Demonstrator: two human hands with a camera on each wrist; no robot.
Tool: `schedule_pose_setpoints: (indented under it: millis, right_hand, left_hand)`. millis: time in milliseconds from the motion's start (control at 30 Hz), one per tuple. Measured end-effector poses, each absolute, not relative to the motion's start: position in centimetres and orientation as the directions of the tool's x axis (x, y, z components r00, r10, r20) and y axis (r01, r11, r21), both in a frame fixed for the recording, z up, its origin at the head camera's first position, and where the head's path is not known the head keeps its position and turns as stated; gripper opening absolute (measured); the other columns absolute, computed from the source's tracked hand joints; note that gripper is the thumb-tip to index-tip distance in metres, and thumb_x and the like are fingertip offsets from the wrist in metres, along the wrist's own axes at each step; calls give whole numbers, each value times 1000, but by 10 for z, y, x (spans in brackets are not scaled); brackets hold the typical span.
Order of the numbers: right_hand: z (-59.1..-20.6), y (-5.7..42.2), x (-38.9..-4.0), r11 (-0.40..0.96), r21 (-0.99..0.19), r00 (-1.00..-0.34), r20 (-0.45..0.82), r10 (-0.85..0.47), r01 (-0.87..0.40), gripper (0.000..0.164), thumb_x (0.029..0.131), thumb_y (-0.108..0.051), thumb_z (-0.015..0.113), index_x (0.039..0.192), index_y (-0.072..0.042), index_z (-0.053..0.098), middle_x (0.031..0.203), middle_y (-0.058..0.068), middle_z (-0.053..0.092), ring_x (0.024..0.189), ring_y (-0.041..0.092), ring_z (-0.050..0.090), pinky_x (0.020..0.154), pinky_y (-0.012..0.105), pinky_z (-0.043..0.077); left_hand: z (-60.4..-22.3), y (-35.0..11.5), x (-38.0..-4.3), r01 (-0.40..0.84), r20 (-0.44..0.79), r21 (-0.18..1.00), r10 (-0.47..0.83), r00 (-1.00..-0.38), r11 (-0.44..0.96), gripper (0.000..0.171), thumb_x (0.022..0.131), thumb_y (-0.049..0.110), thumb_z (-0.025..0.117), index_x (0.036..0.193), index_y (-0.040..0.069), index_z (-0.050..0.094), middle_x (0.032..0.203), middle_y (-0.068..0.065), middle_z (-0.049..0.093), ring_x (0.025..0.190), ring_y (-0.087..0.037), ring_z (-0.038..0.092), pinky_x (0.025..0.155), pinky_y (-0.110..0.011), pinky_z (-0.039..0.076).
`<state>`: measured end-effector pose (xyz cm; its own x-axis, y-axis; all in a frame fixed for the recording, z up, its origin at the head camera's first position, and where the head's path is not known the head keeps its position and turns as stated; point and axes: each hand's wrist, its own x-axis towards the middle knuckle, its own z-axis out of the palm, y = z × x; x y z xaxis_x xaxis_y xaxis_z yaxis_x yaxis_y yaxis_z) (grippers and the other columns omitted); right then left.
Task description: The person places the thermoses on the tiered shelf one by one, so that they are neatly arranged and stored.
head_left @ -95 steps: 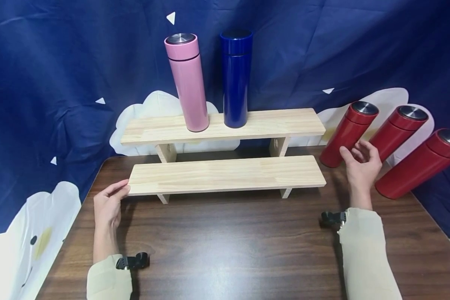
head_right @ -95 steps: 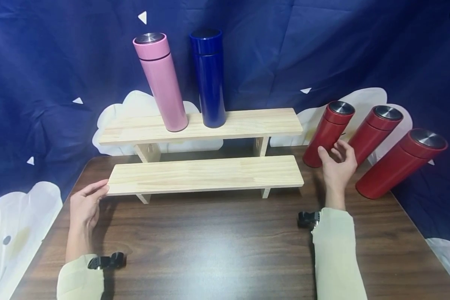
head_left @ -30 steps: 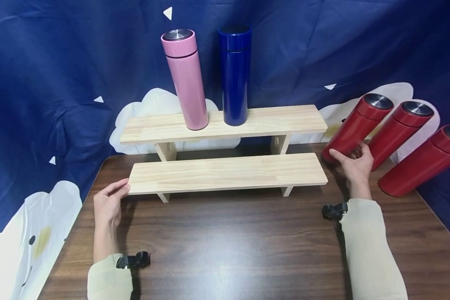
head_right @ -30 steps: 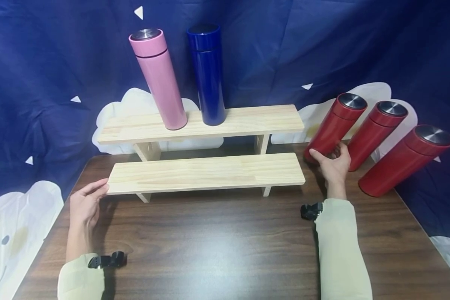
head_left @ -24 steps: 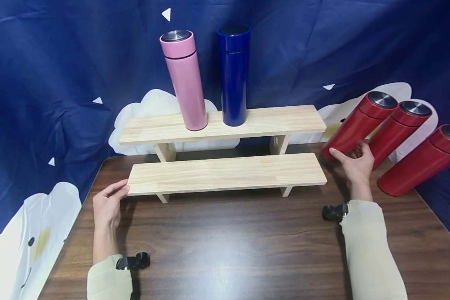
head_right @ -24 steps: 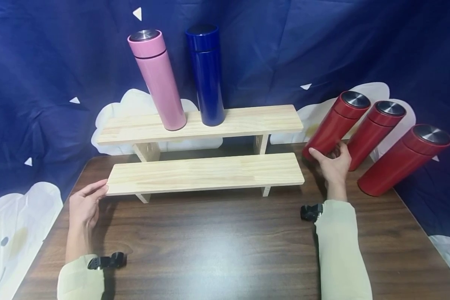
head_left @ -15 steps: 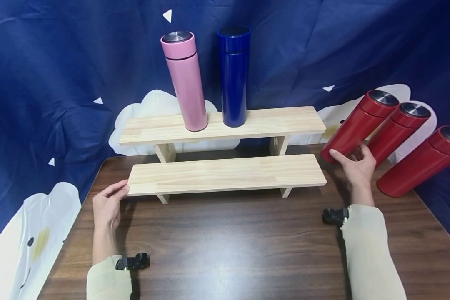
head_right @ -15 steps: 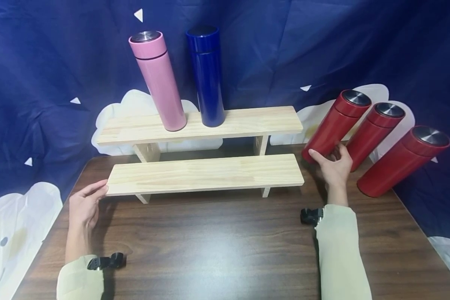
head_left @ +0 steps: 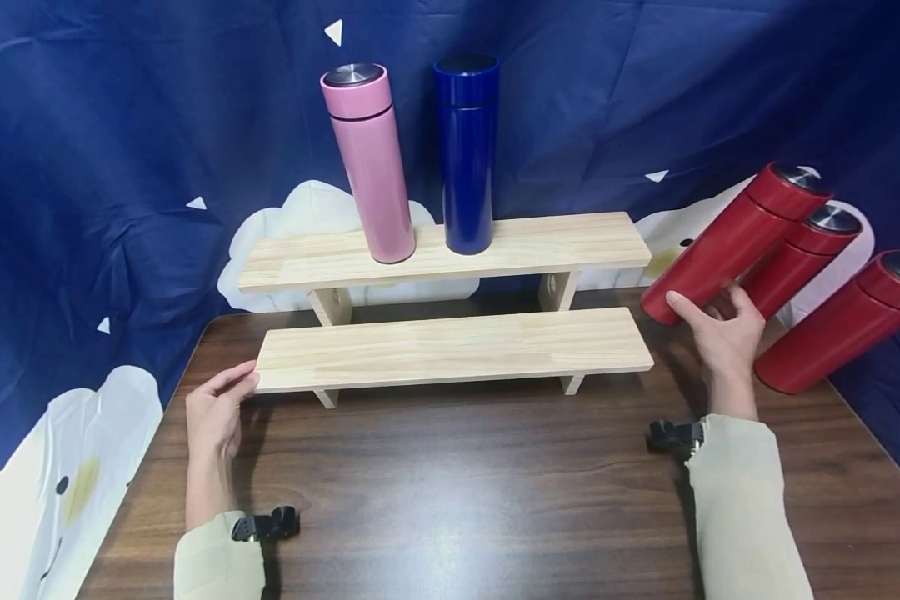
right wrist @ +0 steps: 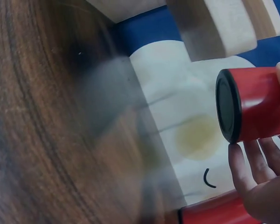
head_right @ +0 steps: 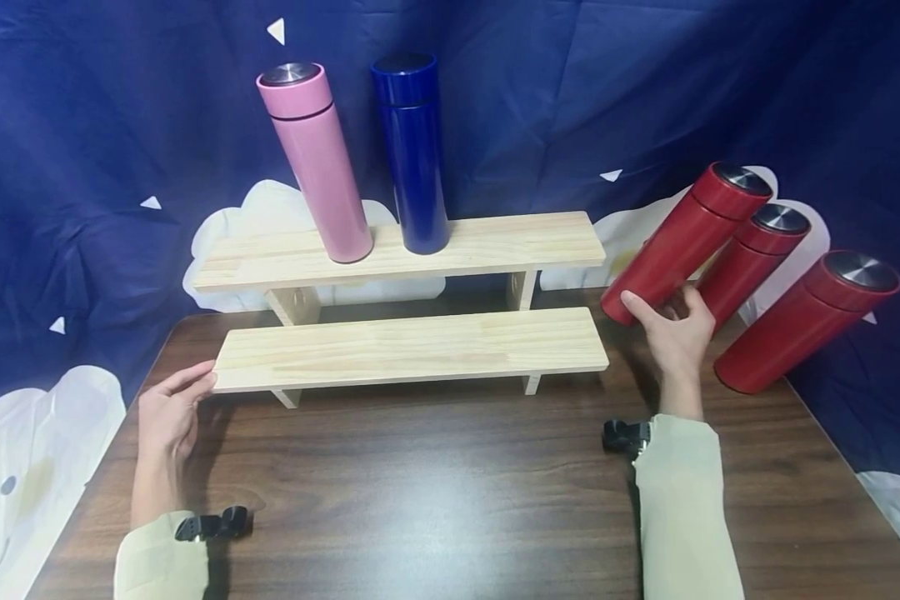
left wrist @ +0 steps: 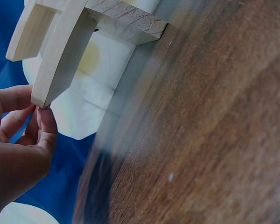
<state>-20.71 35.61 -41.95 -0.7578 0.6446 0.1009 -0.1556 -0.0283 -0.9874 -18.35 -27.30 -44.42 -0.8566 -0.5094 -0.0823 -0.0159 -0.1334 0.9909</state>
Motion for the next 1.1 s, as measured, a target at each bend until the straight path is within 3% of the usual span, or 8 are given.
schedule_pose_setpoints:
  millis: [333, 700, 1100]
  right_hand:
    - [-409, 351, -200, -33, -974, -742, 148, 654, -223, 58, 71, -5, 93, 125, -16, 74, 119, 6, 66, 103, 17, 61, 81, 17, 53]
    - [-401, 342, -195, -60, -965, -731, 153, 665, -256, 59, 70, -4, 93, 125, -16, 74, 120, 6, 66, 104, 17, 61, 83, 19, 54]
    - [-394, 338, -190, -112, -960, -726, 116, 678, -258, 58, 70, -6, 93, 125, -16, 74, 118, 7, 68, 100, 16, 64, 72, 16, 56]
  left_hand:
    - [-444, -274, -184, -20, -75, 993, -512, -856, -113, 25, 83, -16, 72, 105, -5, 77, 83, 3, 74, 76, -7, 66, 66, -15, 54]
    - [-444, -273, -183, -26, -80, 993, -505, -859, -114, 24, 83, -15, 73, 104, -5, 77, 83, 3, 74, 77, -7, 66, 67, -15, 54]
    - [-445, -274, -184, -26, -80, 993, -507, -858, -113, 24, 83, -15, 73, 105, -5, 77, 83, 3, 74, 77, -7, 66, 68, -15, 54]
